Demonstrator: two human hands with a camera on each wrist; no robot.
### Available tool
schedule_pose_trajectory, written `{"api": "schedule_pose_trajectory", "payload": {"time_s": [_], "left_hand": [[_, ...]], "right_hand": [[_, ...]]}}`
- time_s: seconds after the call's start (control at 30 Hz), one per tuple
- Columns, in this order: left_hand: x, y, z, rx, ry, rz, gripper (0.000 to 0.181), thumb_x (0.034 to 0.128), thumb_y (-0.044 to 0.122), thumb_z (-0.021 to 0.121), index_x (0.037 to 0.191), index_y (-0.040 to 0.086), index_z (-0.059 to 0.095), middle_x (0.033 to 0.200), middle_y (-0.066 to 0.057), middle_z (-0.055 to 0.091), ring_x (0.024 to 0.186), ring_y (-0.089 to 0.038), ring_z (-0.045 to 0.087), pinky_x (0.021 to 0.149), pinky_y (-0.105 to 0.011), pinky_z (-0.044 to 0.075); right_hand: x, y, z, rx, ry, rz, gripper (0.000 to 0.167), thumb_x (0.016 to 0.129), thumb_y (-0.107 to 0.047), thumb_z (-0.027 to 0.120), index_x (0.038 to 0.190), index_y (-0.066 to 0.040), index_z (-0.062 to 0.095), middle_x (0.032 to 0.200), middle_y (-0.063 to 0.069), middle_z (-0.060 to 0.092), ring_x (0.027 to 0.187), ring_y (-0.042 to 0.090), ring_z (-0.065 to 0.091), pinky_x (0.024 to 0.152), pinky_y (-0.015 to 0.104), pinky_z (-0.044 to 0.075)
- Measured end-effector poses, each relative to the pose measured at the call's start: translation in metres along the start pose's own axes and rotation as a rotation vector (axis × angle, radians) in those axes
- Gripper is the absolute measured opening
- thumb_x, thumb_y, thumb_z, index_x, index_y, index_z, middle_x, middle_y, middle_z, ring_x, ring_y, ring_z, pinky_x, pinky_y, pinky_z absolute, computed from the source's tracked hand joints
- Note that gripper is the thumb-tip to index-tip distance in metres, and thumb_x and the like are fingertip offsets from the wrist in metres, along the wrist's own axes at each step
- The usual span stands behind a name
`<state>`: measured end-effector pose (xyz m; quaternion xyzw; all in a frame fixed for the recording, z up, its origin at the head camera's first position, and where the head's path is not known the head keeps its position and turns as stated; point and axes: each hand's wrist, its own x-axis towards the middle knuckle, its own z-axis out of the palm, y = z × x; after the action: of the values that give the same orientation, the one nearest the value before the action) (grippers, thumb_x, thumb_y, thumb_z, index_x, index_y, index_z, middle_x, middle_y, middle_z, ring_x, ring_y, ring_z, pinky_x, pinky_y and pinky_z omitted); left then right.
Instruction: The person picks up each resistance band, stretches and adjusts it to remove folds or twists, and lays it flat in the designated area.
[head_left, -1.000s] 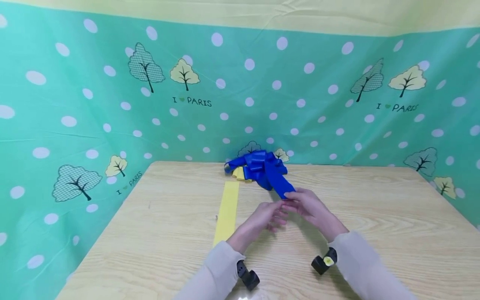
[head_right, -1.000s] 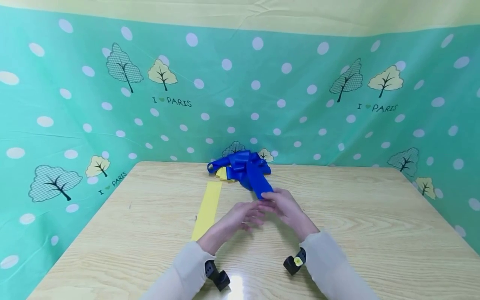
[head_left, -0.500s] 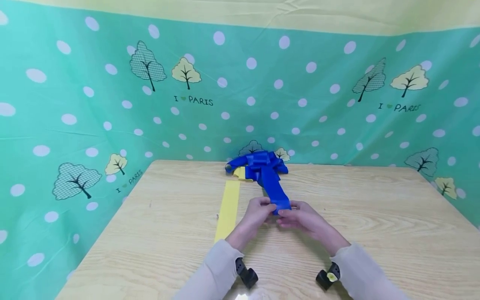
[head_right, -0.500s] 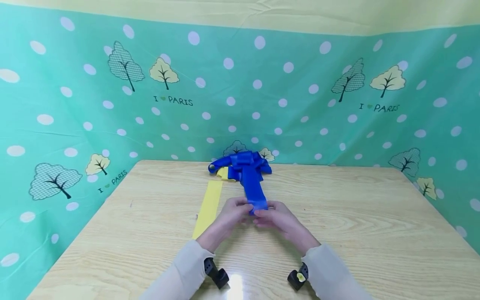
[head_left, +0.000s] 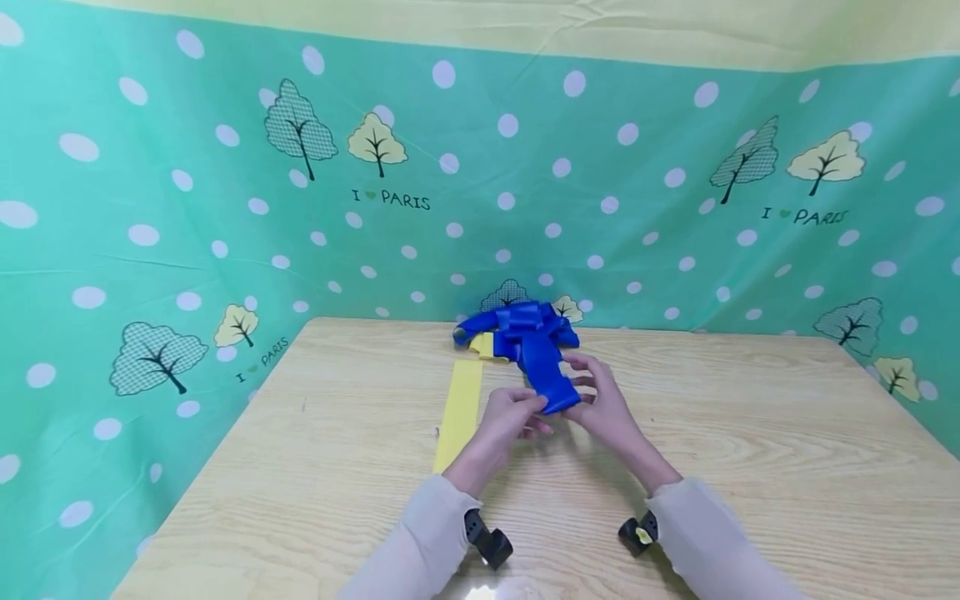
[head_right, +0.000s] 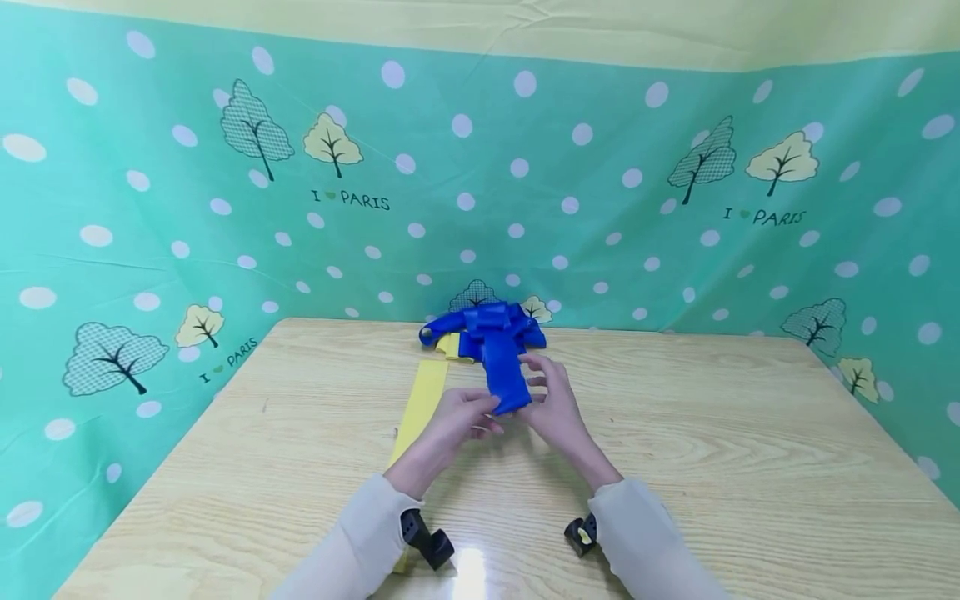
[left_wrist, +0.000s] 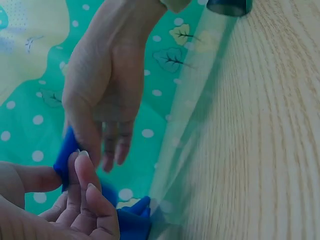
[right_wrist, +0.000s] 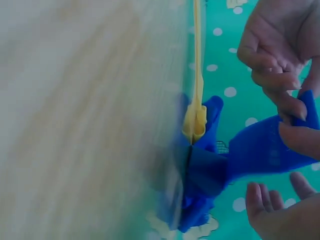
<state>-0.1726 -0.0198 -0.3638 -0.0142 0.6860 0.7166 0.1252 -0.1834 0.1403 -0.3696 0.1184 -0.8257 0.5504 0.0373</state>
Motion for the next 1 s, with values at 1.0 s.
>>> {"api": "schedule_pose_trajectory", "payload": {"time_s": [1.0], "left_hand": [[0.01,0.06,-0.005,0.245,-0.021,0.433,0.021,0.093,0.014,0.06,0.105,-0.002,0.064,0.105,-0.019,0.069,0.096,-0.025,0.065,0.086,-0.034,0.053]], "right_hand": [[0.036,-0.083,-0.023,0.022,0.022,-0.094,0.028,0.091,-0.014,0.064,0.112,0.005,0.063,0.107,0.022,0.066,0.089,0.013,0.065,0.079,0.023,0.054]]}}
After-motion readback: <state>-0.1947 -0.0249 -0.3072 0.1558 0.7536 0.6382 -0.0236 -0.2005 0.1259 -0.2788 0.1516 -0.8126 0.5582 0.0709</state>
